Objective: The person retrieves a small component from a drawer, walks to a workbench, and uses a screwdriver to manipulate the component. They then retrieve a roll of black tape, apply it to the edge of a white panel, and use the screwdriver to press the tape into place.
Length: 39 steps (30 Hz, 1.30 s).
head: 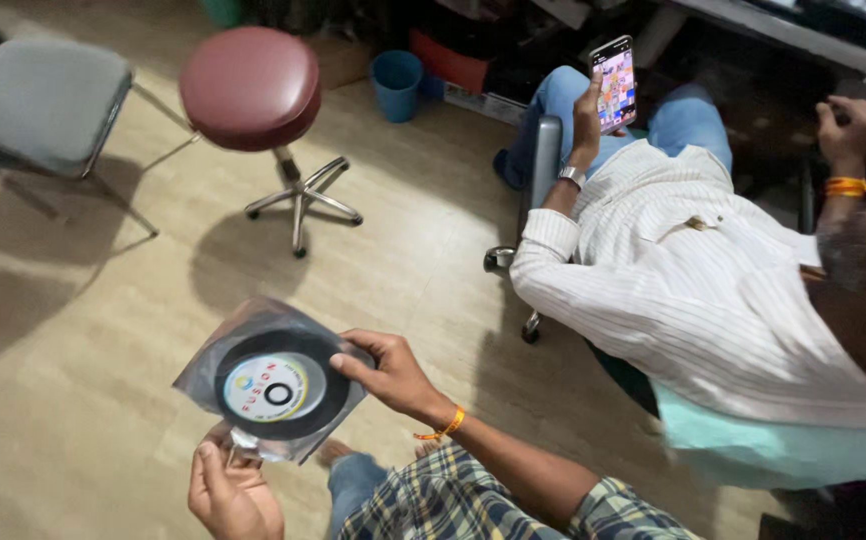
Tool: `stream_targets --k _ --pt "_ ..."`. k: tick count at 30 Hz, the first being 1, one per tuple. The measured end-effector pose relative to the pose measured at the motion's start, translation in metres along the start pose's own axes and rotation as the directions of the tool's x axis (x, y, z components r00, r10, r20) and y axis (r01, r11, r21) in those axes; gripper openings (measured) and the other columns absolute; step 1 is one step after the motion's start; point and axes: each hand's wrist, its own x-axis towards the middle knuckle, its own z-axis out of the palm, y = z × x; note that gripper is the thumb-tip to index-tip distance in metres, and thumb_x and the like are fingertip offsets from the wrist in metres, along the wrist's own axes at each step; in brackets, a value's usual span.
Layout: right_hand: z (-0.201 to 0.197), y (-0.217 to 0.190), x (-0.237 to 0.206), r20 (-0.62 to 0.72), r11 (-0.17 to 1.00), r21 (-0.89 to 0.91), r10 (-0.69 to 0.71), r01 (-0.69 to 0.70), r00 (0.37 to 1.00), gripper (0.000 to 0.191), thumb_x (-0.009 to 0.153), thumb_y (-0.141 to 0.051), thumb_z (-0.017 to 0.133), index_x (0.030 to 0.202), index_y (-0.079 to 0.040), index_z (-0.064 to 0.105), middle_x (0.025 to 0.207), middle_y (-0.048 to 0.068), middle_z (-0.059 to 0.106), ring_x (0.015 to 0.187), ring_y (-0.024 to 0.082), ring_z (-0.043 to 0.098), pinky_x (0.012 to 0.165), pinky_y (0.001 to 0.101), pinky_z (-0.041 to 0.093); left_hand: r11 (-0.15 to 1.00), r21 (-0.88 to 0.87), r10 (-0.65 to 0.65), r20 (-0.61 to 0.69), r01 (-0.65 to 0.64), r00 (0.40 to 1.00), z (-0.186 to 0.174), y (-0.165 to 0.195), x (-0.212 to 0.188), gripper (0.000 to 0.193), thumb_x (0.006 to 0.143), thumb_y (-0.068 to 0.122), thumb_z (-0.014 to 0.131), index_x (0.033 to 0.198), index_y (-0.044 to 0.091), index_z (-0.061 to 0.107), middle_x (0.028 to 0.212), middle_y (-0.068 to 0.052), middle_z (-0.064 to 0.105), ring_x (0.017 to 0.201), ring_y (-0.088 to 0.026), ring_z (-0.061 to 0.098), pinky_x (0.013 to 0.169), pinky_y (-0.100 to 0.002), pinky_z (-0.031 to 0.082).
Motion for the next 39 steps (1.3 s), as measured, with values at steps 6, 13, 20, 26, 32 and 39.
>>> stream_targets --k 6,13,20,26,32,39 --pt "0.056 0.034 0.146 -0.084 0.999 -0.048 -0.004 0.000 0.996 0.030 0.100 -0.022 0.070 0.118 0.002 0.071 0.097 -0.001 0.072 0.090 0.005 0.062 0.080 0.0245 0.054 0.970 0.007 -0.239 0.249 0.245 0.939 -0.045 -0.013 0.224 0.029 0.113 0.010 0.052 0.135 -0.007 0.057 0.128 -0.022 0.065 0.113 -0.031 0.065 0.099 -0.052 0.053" --pt "0.125 0.024 0.280 -0.341 0.997 -0.070 -0.012 -0.013 0.940 0.030 0.099 -0.022 0.071 0.118 0.001 0.072 0.095 -0.003 0.070 0.086 0.004 0.058 0.076 0.0240 0.051 0.899 0.129 -0.428 0.454 0.418 0.781 -0.055 0.006 0.462 0.028 0.102 -0.001 0.055 0.129 -0.007 0.057 0.121 -0.020 0.067 0.110 -0.032 0.069 0.094 -0.052 0.056" --pt "0.128 0.026 0.327 -0.579 0.989 0.144 0.057 0.034 0.813 0.027 0.097 -0.017 0.072 0.115 0.003 0.072 0.097 -0.003 0.070 0.089 0.004 0.059 0.077 0.0232 0.051 0.817 0.423 -0.576 0.616 0.391 0.537 0.032 0.005 0.558 0.035 0.093 0.000 0.060 0.127 -0.007 0.061 0.116 -0.014 0.071 0.105 -0.022 0.069 0.092 -0.038 0.057" --pt "0.090 0.022 0.357 -0.553 0.991 0.129 0.098 -0.031 0.827 0.030 0.098 -0.018 0.070 0.120 0.002 0.073 0.089 -0.004 0.068 0.078 0.004 0.056 0.067 0.0227 0.047 0.803 0.473 -0.594 0.586 0.362 0.551 0.087 -0.024 0.577 0.030 0.095 0.003 0.066 0.123 -0.006 0.065 0.113 -0.007 0.070 0.096 -0.011 0.064 0.080 -0.025 0.052" --pt "0.073 0.023 0.399 -0.515 0.992 0.126 0.075 -0.011 0.854 0.029 0.105 -0.022 0.065 0.113 0.004 0.074 0.088 -0.006 0.066 0.080 0.002 0.055 0.070 0.0214 0.047 0.756 0.518 -0.655 0.589 0.401 0.474 0.126 -0.049 0.622 0.025 0.105 0.006 0.068 0.126 -0.008 0.068 0.103 -0.007 0.066 0.080 -0.011 0.050 0.063 -0.027 0.038" --pt "0.102 0.044 0.515 -0.738 0.999 0.034 0.035 -0.014 0.674 0.030 0.100 -0.024 0.065 0.111 0.002 0.075 0.088 -0.006 0.070 0.079 0.003 0.058 0.070 0.0217 0.050 0.855 0.518 -0.454 0.751 -0.002 0.481 0.199 -0.012 0.712 0.020 0.100 0.012 0.065 0.112 -0.005 0.069 0.105 -0.003 0.068 0.094 -0.009 0.060 0.084 -0.024 0.048"
